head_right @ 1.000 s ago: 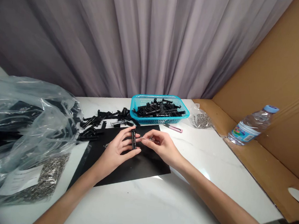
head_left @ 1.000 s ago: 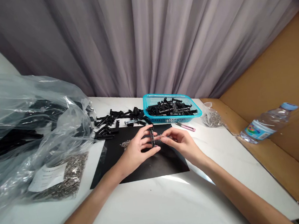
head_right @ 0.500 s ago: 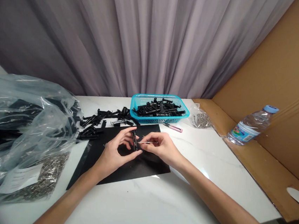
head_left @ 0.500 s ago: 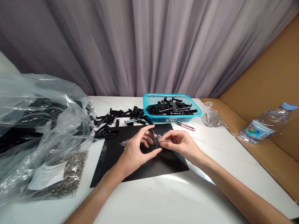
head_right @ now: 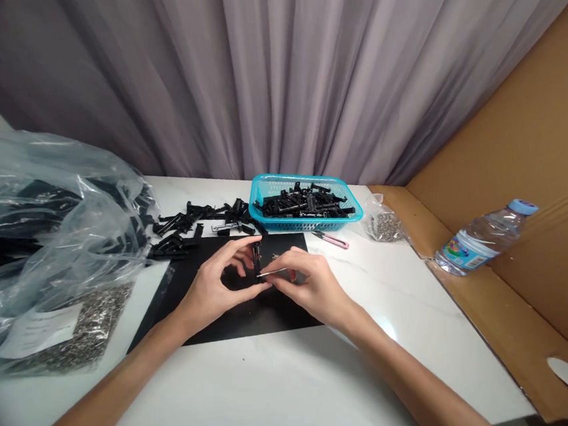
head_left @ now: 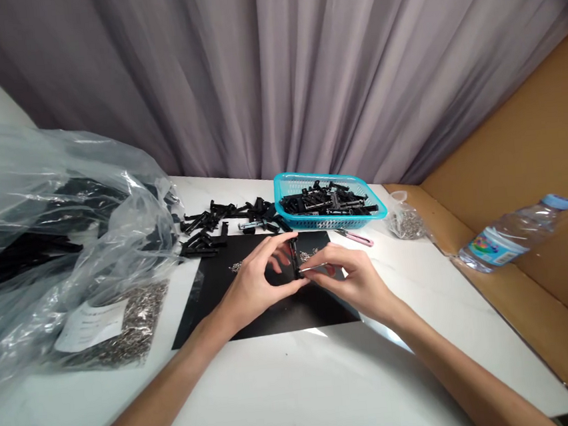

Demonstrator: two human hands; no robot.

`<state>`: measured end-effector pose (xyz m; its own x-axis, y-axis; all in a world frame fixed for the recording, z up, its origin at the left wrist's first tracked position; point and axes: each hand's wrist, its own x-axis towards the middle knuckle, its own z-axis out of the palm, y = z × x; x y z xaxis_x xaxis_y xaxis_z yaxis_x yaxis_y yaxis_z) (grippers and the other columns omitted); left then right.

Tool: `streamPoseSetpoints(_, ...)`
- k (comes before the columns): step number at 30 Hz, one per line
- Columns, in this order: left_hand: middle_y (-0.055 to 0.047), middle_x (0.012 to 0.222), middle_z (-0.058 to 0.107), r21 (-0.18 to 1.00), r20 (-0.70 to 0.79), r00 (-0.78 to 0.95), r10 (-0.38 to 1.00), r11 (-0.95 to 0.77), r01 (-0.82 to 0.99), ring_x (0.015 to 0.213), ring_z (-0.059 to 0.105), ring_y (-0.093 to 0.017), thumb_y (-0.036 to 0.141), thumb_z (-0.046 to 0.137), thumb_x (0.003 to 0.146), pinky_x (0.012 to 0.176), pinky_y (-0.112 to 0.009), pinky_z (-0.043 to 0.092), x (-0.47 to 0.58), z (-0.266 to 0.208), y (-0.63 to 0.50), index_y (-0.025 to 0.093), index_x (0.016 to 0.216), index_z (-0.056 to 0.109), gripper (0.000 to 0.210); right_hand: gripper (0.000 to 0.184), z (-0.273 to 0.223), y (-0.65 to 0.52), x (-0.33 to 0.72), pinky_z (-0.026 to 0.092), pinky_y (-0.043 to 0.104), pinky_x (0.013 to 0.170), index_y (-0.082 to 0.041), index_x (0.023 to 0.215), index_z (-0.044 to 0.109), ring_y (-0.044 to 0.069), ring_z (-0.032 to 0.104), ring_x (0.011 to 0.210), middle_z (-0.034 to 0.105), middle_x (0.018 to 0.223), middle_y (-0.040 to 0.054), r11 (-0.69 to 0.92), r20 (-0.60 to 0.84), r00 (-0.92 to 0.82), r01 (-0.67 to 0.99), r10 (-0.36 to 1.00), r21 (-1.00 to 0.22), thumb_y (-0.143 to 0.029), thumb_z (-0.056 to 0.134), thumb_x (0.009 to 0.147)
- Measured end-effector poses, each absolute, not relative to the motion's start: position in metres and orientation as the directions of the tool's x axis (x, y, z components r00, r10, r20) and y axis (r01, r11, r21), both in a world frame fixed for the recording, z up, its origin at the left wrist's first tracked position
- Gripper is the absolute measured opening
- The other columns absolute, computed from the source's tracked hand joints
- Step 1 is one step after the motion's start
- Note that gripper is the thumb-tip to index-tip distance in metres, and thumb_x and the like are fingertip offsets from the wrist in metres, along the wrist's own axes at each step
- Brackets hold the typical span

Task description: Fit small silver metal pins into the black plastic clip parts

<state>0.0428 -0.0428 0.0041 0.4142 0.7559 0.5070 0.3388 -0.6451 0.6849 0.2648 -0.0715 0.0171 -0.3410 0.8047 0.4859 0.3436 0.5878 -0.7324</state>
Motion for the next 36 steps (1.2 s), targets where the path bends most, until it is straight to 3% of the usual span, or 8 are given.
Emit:
streamPoseSetpoints(5,-0.004,0.117,0.059,0.553,0.583,0.414,0.699,-0.715,0.428,0.086,0.062,-0.015,0.024,0.084,0.081,0.083,-0.034,0.062,0.04,0.008,-0.042,0.032,0.143,0.055,0.07,0.019,0.022,-0.077,0.265,0.052,0.033,0.078,-0.023,0.105,0.076,0.02,0.065,0.091,0.076,0.099,0.0063,0.703,0.565,-0.422,0.356,0.709,-0.616,-0.014,0.06,0.1)
streamPoseSetpoints(10,-0.009,0.147,0.056,0.464,0.645,0.463,0.608,-0.793,0.395,0.131,0.059,-0.026,0.021,0.082,0.083,0.109,-0.045,0.057,0.037,0.013,-0.041,0.029,0.143,0.053,0.067,0.014,0.026,-0.078,0.264,0.05,0.038,0.083,-0.024,0.104,0.073,0.023,0.064,0.094,0.075,0.101,0.0065,0.661,0.52,-0.412,0.406,0.749,-0.631,-0.022,0.059,0.103)
streamPoseSetpoints(13,-0.008,0.145,0.061,0.406,0.647,0.503,0.573,-0.817,0.409,0.134,0.06,-0.026,0.016,0.077,0.085,0.117,-0.048,0.051,0.036,0.016,-0.043,0.026,0.145,0.05,0.067,0.013,0.028,-0.08,0.262,0.049,0.04,0.087,-0.026,0.103,0.073,0.023,0.065,0.096,0.075,0.104,0.0059,0.608,0.485,-0.371,0.404,0.791,-0.683,-0.028,0.06,0.104)
streamPoseSetpoints(23,-0.008,0.137,0.066,0.345,0.669,0.511,0.54,-0.835,0.429,0.126,0.064,-0.026,0.015,0.076,0.082,0.111,-0.045,0.055,0.036,0.019,-0.045,0.025,0.144,0.051,0.067,0.009,0.027,-0.083,0.254,0.045,0.038,0.084,-0.027,0.097,0.077,0.021,0.063,0.089,0.077,0.099,0.0016,0.516,0.411,-0.326,0.381,0.851,-0.767,-0.028,0.068,0.099)
streamPoseSetpoints(29,-0.009,0.132,0.068,0.323,0.682,0.506,0.529,-0.838,0.441,0.116,0.067,-0.026,0.016,0.08,0.079,0.105,-0.045,0.056,0.036,0.019,-0.045,0.024,0.144,0.053,0.071,0.013,0.029,-0.083,0.258,0.046,0.038,0.082,-0.027,0.095,0.079,0.023,0.063,0.097,0.076,0.1,0.0035,0.454,0.328,-0.363,0.352,0.872,-0.819,-0.03,0.067,0.1)
streamPoseSetpoints(36,-0.009,0.132,0.069,0.301,0.684,0.514,0.517,-0.842,0.447,0.115,0.068,-0.027,0.016,0.078,0.079,0.104,-0.046,0.056,0.038,0.019,-0.045,0.024,0.144,0.056,0.069,0.013,0.032,-0.084,0.262,0.045,0.036,0.075,-0.027,0.094,0.08,0.022,0.064,0.093,0.077,0.099,0.0032,0.439,0.288,-0.4,0.366,0.87,-0.82,-0.03,0.068,0.099)
